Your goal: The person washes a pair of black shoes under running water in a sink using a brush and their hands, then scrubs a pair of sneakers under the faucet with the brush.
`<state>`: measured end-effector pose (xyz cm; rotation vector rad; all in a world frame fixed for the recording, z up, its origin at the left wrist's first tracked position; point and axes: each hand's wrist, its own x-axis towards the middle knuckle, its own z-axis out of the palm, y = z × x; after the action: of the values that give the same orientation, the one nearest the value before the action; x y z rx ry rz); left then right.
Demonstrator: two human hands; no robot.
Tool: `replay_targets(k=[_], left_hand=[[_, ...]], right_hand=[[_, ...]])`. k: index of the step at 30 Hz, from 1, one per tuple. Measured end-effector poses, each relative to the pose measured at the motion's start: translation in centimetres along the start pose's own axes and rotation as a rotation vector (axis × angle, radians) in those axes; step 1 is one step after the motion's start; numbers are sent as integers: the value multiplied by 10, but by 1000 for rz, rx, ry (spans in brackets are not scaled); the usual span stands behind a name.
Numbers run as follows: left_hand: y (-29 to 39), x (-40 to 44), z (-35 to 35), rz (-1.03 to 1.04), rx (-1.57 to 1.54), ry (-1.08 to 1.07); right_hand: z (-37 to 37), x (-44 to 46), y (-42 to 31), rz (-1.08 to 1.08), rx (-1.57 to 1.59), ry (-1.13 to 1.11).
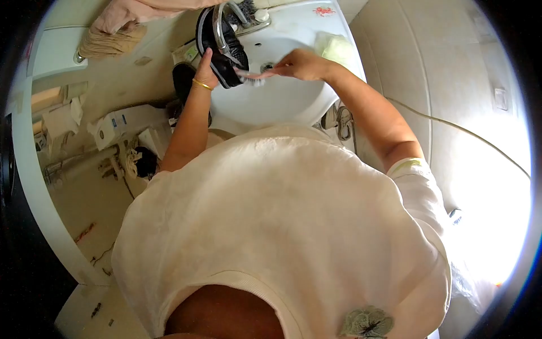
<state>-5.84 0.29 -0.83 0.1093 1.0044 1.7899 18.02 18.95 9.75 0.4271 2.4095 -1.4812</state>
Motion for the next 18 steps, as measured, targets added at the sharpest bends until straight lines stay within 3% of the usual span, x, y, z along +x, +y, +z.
replay_targets(k=[1,4,5,8,12,16,18], left_hand=[[5,-7,12,4,-11,0],[-1,-8,10,-40,-56,-24],[-8,-5,8,-28,-56,-22],[-8,-1,6,-24,-36,-28],[4,-2,9,-17,-8,-46],[-7,0,14,21,-49,-54],[-12,8,4,22,-92,-35]], right_hand=[[-5,-3,0,80,107,-141],[-10,2,-4,13,8,-142],[-15,6,-9,77,-211,-110],[-4,4,-29,112,-212,145],[-10,-2,6,210,183,-148],[-10,7,7,90,-69,85],[-12,-3,-8,70,-50,117]])
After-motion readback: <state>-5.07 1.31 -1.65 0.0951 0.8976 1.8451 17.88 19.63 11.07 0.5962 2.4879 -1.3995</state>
